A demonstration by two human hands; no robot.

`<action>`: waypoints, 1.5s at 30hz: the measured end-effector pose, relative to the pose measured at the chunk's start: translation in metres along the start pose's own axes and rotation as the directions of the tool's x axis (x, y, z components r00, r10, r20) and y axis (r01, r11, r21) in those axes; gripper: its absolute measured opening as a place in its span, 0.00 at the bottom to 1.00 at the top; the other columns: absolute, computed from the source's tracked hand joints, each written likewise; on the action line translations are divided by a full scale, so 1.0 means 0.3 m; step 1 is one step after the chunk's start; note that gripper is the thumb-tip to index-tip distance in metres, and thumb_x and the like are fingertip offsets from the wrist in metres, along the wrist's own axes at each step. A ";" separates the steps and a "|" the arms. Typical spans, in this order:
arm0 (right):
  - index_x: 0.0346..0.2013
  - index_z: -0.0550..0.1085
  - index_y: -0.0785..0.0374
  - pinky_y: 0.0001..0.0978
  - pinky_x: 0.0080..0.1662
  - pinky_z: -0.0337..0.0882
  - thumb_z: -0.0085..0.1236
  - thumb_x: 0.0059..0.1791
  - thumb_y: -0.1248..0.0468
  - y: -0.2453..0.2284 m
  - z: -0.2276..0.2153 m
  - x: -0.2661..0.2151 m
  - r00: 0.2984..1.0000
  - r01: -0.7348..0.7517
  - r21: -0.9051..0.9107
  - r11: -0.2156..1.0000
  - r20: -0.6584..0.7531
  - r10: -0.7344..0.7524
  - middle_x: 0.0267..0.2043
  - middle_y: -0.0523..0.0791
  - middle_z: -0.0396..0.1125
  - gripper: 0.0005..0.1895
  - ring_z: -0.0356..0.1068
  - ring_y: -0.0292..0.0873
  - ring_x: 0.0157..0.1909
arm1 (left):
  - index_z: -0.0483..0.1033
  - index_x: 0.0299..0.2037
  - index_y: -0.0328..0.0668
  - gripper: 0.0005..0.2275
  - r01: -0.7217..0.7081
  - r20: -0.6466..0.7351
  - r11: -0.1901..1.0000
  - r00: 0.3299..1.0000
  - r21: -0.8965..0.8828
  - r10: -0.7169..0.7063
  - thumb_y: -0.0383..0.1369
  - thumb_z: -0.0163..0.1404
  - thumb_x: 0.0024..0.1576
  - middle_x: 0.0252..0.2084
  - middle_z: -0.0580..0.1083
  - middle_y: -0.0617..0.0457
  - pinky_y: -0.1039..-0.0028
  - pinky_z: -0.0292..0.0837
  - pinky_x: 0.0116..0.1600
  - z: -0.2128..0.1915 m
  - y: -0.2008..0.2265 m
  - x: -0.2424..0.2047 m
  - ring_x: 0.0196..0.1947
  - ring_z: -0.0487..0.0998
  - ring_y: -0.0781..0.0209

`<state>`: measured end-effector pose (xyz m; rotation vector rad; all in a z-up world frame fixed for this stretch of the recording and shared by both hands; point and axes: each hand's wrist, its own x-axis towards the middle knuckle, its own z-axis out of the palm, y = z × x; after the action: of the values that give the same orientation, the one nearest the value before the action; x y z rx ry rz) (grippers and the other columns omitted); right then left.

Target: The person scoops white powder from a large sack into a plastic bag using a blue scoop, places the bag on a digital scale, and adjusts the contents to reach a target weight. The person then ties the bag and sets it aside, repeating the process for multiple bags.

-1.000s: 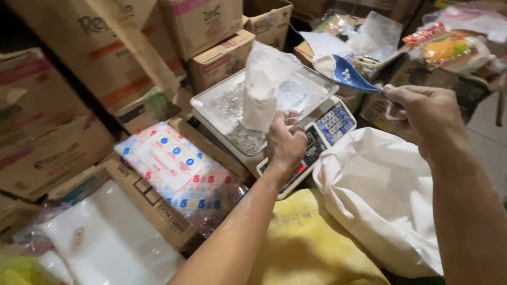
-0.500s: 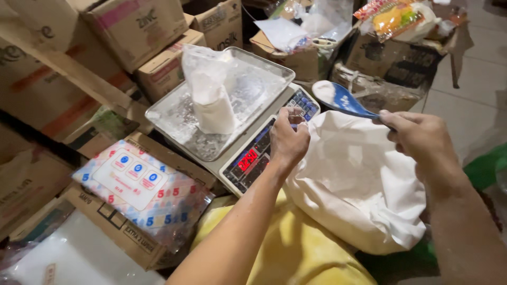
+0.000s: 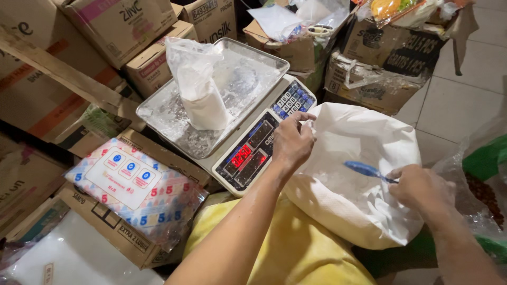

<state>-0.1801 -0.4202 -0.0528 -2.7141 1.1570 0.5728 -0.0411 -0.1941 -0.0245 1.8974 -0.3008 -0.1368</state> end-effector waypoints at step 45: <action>0.36 0.70 0.71 0.17 0.32 0.74 0.59 0.49 0.69 -1.281 -0.550 -0.125 0.523 -0.304 0.951 0.058 0.217 -0.824 0.30 0.43 0.62 0.08 0.65 0.32 0.26 | 0.79 0.41 0.46 0.08 0.468 0.059 0.769 0.867 -0.436 -0.494 0.35 0.54 0.52 0.38 0.78 0.53 0.69 0.73 0.40 -0.870 0.082 0.449 0.33 0.78 0.64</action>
<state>0.1201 -0.1722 0.1046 -1.0264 0.2472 0.5041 0.1477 -0.0016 0.0947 1.4815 0.2581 -0.4574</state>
